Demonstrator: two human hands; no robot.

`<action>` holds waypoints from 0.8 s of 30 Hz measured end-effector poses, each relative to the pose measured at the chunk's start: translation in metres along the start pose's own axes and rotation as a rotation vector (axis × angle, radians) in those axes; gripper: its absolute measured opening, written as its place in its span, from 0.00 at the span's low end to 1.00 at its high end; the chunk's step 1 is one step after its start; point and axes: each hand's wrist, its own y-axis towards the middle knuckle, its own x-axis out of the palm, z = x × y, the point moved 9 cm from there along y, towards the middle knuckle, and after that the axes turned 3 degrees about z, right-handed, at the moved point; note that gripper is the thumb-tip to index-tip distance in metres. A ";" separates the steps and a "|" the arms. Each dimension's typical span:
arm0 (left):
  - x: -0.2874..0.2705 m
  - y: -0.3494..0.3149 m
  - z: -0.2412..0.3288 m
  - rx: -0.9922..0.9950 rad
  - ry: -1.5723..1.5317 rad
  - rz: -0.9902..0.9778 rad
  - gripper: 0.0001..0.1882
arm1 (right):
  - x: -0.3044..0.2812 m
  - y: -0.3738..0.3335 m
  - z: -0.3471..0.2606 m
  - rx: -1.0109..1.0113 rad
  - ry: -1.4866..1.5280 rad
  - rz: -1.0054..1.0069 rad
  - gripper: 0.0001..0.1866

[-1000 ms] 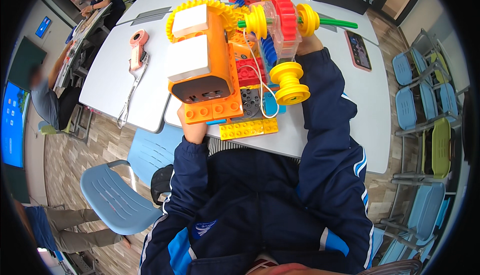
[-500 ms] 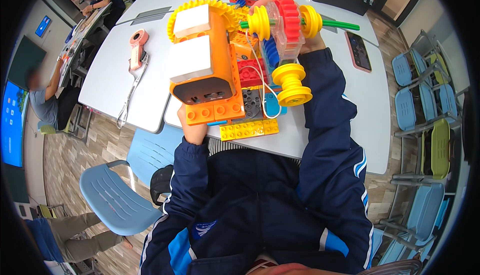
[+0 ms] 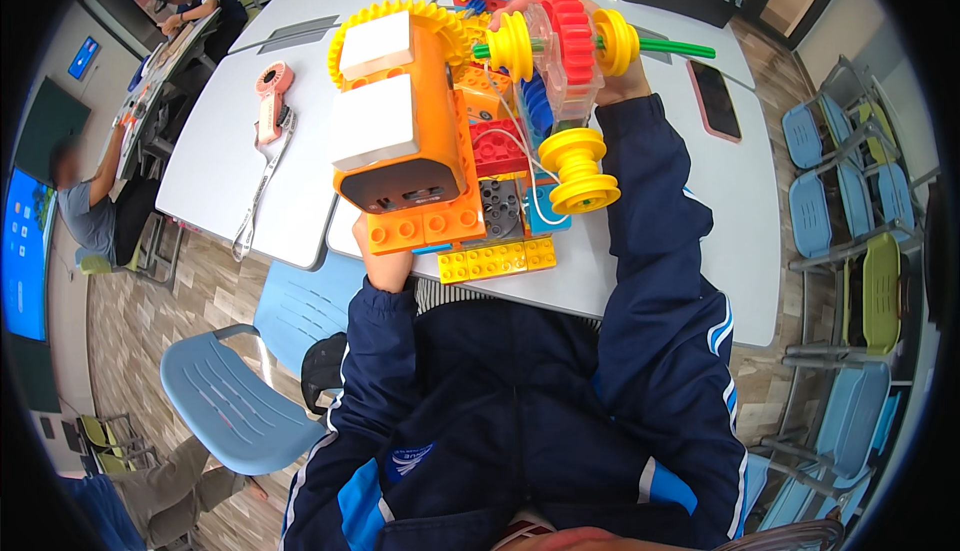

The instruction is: The person assembles a colorful plastic gear and block toy on a table. They connect multiple pieces, rotate gears, and adjust components by hand. The person also handles a small pink handheld device briefly before returning to the toy assembly.

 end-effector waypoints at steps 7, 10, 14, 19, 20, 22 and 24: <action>0.002 -0.003 -0.006 -0.014 0.000 -0.031 0.04 | -0.008 -0.009 0.002 0.055 0.079 0.098 0.19; 0.002 -0.002 -0.006 -0.078 -0.067 -0.012 0.04 | -0.004 -0.013 -0.009 -0.014 -0.330 0.348 0.15; 0.001 -0.002 -0.004 -0.027 -0.030 -0.019 0.04 | -0.017 -0.011 -0.045 0.027 -0.668 0.502 0.22; 0.003 -0.002 -0.002 0.016 0.036 -0.036 0.04 | 0.039 -0.038 -0.111 0.083 -0.833 0.192 0.41; 0.003 -0.003 -0.004 0.004 0.025 -0.034 0.04 | 0.046 -0.043 -0.112 0.133 -0.808 0.164 0.35; 0.001 -0.003 -0.005 -0.018 0.007 -0.031 0.05 | 0.055 -0.046 -0.116 0.187 -0.814 0.170 0.25; 0.000 -0.001 -0.001 -0.019 -0.020 -0.018 0.05 | 0.061 -0.044 -0.118 0.200 -0.885 0.235 0.20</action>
